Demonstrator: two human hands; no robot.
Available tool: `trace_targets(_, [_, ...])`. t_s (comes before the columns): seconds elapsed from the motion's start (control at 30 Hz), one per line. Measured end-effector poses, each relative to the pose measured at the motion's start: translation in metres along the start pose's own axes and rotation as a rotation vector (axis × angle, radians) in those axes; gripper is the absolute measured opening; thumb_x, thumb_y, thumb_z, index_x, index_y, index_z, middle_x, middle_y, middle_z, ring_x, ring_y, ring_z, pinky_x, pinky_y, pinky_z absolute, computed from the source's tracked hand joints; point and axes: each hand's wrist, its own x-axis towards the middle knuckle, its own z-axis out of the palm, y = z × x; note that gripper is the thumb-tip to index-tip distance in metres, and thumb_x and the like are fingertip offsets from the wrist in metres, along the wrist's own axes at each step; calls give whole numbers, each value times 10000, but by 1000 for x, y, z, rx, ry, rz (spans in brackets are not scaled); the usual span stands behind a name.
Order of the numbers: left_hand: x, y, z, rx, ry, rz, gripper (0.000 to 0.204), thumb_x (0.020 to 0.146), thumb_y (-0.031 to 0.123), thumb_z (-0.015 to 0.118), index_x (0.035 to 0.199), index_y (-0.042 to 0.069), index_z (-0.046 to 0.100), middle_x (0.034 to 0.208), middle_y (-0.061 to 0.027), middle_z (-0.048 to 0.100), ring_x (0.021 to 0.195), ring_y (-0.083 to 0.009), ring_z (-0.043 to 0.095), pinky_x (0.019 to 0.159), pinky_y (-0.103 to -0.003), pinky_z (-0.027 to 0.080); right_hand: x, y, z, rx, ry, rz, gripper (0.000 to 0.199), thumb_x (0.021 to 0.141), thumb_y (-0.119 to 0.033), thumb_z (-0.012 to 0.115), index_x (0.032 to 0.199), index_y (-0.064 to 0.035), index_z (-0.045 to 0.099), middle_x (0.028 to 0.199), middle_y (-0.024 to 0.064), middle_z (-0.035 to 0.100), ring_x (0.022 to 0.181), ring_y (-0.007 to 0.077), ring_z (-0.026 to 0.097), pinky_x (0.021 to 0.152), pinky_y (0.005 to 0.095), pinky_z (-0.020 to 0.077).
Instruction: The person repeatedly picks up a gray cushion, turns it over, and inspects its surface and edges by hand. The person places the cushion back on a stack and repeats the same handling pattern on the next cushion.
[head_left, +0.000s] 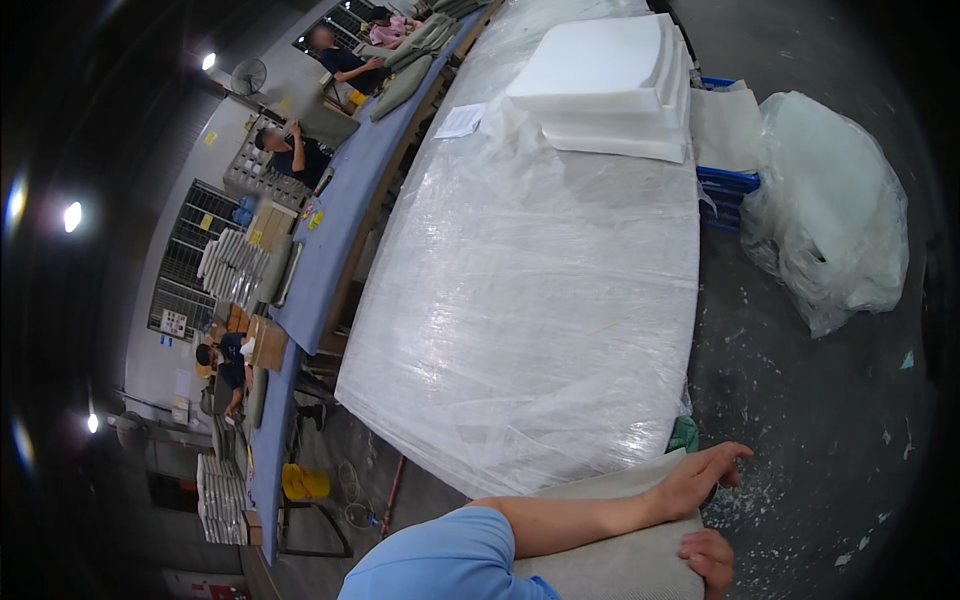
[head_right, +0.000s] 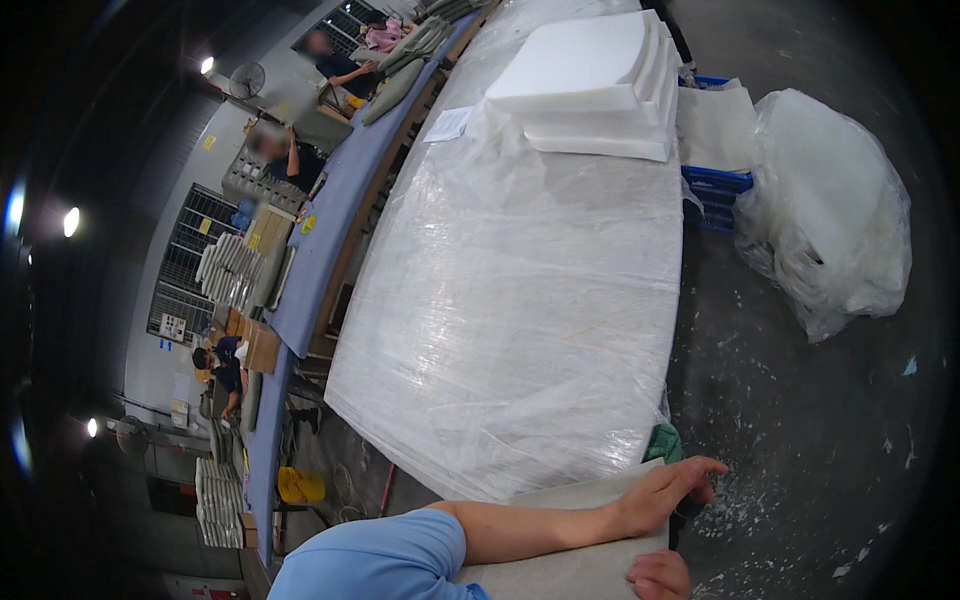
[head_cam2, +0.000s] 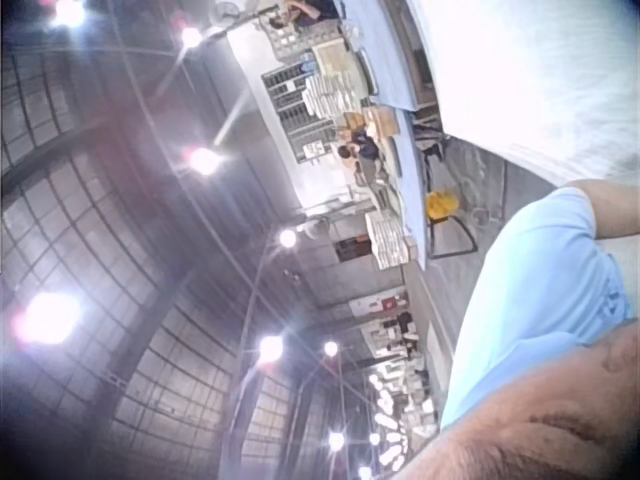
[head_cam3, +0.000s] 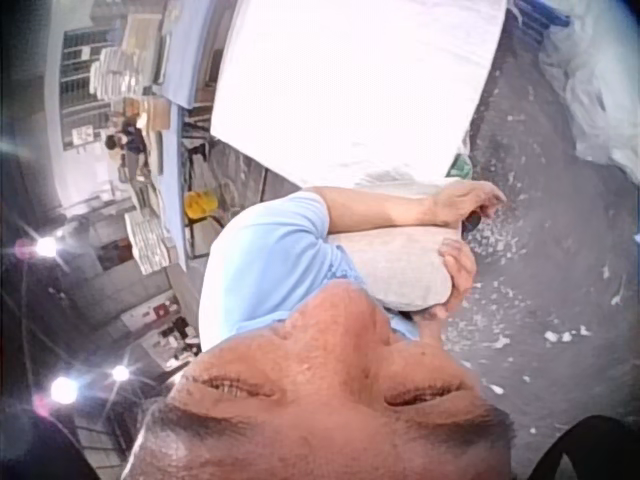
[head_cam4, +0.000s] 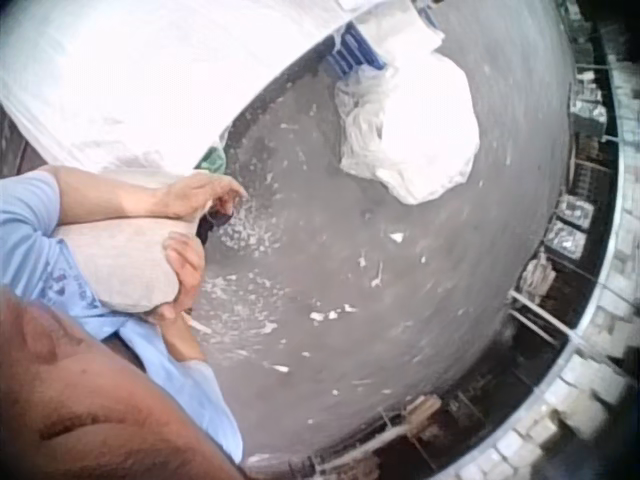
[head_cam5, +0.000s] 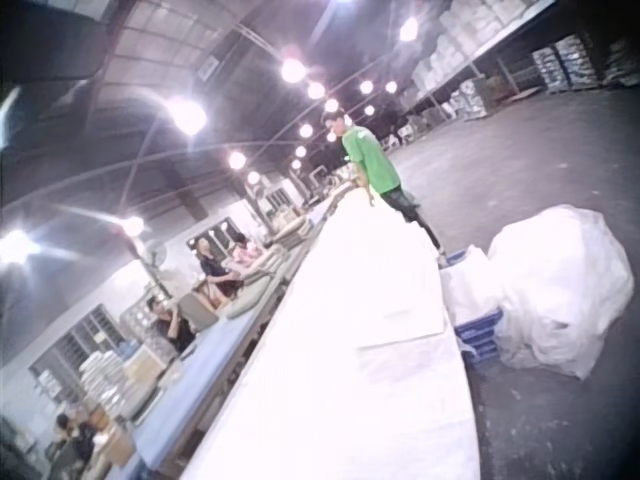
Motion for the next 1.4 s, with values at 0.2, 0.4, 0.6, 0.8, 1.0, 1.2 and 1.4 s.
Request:
trace_targets(0.2, [4, 9, -4, 106, -11, -19, 492, 1135, 372, 320, 1394, 65, 604, 1020, -77, 708, 1016, -185, 665, 990, -351, 491, 53, -41, 30, 5, 244, 89, 580, 1080, -522, 472, 871, -11, 650, 783, 123, 714, 671, 277, 669, 639, 431, 514])
trace_targets(0.4, [4, 48, 8, 28, -10, -72, 586, 1142, 458, 294, 1408, 24, 586, 1129, -122, 707, 1105, -198, 633, 1046, -355, 444, 76, -28, -3, 130, 5, 215, 508, 1079, -419, 506, 781, -39, 665, 754, 95, 679, 660, 258, 651, 628, 340, 510])
trace_targets(0.6, [3, 105, 25, 53, -155, 341, 770, 1103, 620, 167, 1414, 18, 534, 1251, -212, 686, 1274, -352, 604, 1127, -510, 410, 33, -30, 2, 339, 601, 504, 611, 1101, -531, 417, 1008, 25, 652, 954, 161, 695, 860, 259, 675, 818, 359, 515])
trace_targets(0.8, [-6, 125, 41, 55, -391, 472, 844, 1054, 715, 130, 1527, 99, 460, 1506, -241, 517, 1486, -409, 393, 1235, -560, 264, -23, -38, 56, 120, 656, 519, 921, 1045, -713, 298, 1532, 68, 341, 1543, 238, 406, 1476, 341, 364, 1227, 465, 260])
trace_targets(1.0, [-33, 117, 50, 182, -293, 295, 902, 1012, 781, 144, 1662, 165, 253, 1701, -226, 237, 1596, -382, 171, 1279, -570, 112, 20, -62, 58, 156, 587, 432, 1017, 1024, -755, 241, 1621, 65, 189, 1648, 298, 252, 1537, 449, 247, 1247, 555, 157])
trace_targets(1.2, [-45, 104, 58, 143, -140, 384, 885, 1039, 724, 102, 1665, 106, 204, 1715, -238, 166, 1603, -352, 152, 1289, -499, 140, 58, -69, 27, 21, 420, 337, 1127, 983, -815, 273, 1629, 95, 112, 1663, 343, 196, 1549, 455, 245, 1250, 543, 181])
trace_targets(1.4, [-40, 100, 66, 124, -93, 455, 854, 1051, 712, 157, 1650, 109, 245, 1711, -224, 197, 1591, -380, 191, 1277, -519, 201, 48, -62, 14, 109, 464, 269, 1112, 985, -812, 267, 1629, 85, 140, 1672, 296, 231, 1552, 409, 253, 1262, 512, 174])
